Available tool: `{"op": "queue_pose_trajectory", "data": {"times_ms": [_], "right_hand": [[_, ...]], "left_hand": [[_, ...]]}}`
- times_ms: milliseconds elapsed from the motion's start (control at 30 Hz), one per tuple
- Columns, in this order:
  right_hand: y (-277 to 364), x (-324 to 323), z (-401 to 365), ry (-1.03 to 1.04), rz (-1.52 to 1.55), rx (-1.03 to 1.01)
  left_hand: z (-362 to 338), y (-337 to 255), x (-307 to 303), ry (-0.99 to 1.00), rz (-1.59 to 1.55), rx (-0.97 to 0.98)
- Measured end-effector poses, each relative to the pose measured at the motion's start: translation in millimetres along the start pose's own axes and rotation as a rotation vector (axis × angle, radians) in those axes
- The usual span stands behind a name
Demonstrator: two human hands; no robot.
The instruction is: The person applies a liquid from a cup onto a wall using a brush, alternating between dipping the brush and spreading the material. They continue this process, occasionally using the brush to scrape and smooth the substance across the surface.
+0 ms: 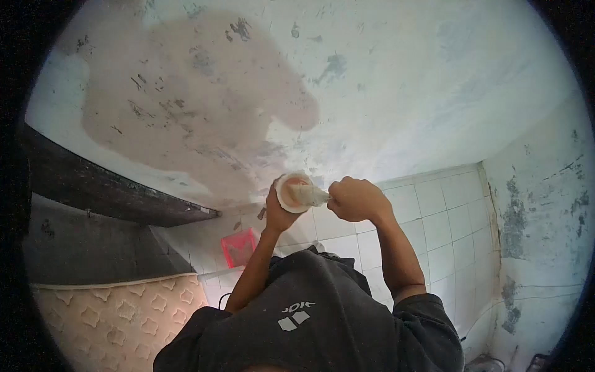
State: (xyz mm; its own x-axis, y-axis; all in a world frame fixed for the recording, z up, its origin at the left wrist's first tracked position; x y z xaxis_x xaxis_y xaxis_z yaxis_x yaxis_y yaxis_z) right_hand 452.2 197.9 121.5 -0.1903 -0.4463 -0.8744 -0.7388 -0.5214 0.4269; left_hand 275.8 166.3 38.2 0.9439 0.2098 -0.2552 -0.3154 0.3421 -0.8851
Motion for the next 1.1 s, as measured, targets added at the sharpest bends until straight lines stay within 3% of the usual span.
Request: {"op": "queue_pose_trajectory", "data": {"times_ms": [167, 233, 667, 833, 1100], "right_hand": [[25.0, -10.8, 11.9, 0.036, -0.099, 0.136], [26.9, -1.4, 15.0, 0.196, -0.158, 0.179], [20.0, 6.7, 9.5, 0.169, -0.080, 0.218], [6.0, 10.4, 6.2, 0.084, -0.037, 0.133], [-19.6, 37.7, 7.1, 0.177, 0.208, -0.155]], "left_hand": [[-12.3, -12.4, 22.8, 0.111, 0.018, 0.014], [-15.1, -10.6, 25.6, 0.110, -0.041, 0.015], [-28.0, -7.4, 31.3, 0.183, -0.128, -0.017], [-32.2, 3.7, 33.0, 0.179, -0.118, -0.015], [-35.6, 2.7, 36.3, 0.173, -0.161, -0.114]]}}
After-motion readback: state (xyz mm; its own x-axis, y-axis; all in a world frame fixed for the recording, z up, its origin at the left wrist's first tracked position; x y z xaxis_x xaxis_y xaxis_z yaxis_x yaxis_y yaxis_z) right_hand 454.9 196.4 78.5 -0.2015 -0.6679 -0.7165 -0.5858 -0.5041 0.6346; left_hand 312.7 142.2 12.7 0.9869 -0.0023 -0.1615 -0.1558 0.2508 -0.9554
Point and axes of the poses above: each hand's wrist, its own z-axis towards the middle knuckle, its own x-axis out of the palm, y = z × x, the point moved 8 cm from there along z, towards the middle knuckle, and after that the axes turned 3 degrees about z, right-handed, at the moved point
